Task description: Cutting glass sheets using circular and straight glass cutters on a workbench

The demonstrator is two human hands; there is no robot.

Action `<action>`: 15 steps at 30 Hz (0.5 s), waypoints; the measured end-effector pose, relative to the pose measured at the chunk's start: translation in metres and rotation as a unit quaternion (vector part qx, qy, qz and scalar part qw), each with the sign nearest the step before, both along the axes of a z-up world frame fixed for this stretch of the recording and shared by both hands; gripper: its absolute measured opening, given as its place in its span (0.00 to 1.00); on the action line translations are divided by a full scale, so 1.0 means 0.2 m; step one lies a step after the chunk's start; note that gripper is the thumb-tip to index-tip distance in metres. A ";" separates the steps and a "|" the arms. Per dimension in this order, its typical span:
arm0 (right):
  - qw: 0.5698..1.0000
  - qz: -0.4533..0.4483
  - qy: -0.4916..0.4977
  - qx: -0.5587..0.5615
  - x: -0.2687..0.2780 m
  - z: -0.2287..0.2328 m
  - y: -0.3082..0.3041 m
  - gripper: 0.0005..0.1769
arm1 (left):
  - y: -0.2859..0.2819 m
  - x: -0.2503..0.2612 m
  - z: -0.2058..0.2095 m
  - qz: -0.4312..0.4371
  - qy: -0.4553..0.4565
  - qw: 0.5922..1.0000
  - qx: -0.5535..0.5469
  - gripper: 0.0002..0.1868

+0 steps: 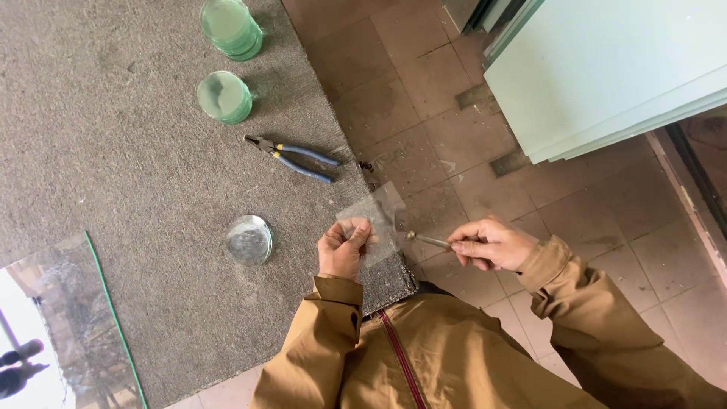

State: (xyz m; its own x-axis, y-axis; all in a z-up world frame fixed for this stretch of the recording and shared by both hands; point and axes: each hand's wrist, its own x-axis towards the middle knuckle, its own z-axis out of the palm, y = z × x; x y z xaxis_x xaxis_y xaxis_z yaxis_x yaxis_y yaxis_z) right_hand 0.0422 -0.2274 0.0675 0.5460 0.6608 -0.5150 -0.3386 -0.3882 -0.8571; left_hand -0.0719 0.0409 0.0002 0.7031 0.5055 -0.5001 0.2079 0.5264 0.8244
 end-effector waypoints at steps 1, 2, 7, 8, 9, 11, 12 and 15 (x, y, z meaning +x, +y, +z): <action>1.000 0.008 0.013 0.008 -0.01 0.06 0.01 0.15 | -0.01 -0.01 -0.03 0.001 0.000 1.000 -0.005 0.09; 1.000 0.009 0.016 0.008 -0.01 0.01 0.01 0.15 | 0.00 -0.02 -0.05 0.002 0.002 1.000 -0.006 0.09; 0.999 0.002 0.050 0.012 0.01 -0.08 -0.05 0.12 | -0.02 -0.01 -0.05 0.011 0.011 1.000 -0.017 0.10; 0.999 0.003 0.053 0.011 0.00 -0.13 -0.05 0.12 | -0.02 -0.03 -0.04 0.011 0.014 1.000 -0.017 0.10; 0.999 -0.003 0.029 -0.016 0.01 -0.18 -0.06 0.11 | -0.02 -0.02 -0.03 0.014 0.011 1.000 -0.017 0.09; 0.999 -0.007 0.003 -0.041 0.05 -0.14 -0.03 0.10 | -0.02 -0.02 -0.03 0.018 0.005 1.000 -0.014 0.09; 0.999 -0.009 0.002 -0.037 0.06 -0.05 0.01 0.12 | -0.02 -0.01 -0.04 0.002 0.005 1.000 -0.016 0.09; 0.999 -0.022 -0.016 -0.037 0.09 0.01 0.08 0.13 | -0.06 -0.05 -0.07 -0.024 0.009 0.999 -0.023 0.10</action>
State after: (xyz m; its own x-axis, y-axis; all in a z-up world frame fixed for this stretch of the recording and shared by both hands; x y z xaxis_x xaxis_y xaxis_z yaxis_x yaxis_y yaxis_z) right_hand 0.0603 -0.2114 0.0698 0.5906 0.5968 -0.5431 -0.3297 -0.4359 -0.8375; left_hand -0.0819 0.0299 -0.0145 0.7165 0.4477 -0.5349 0.2490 0.5522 0.7956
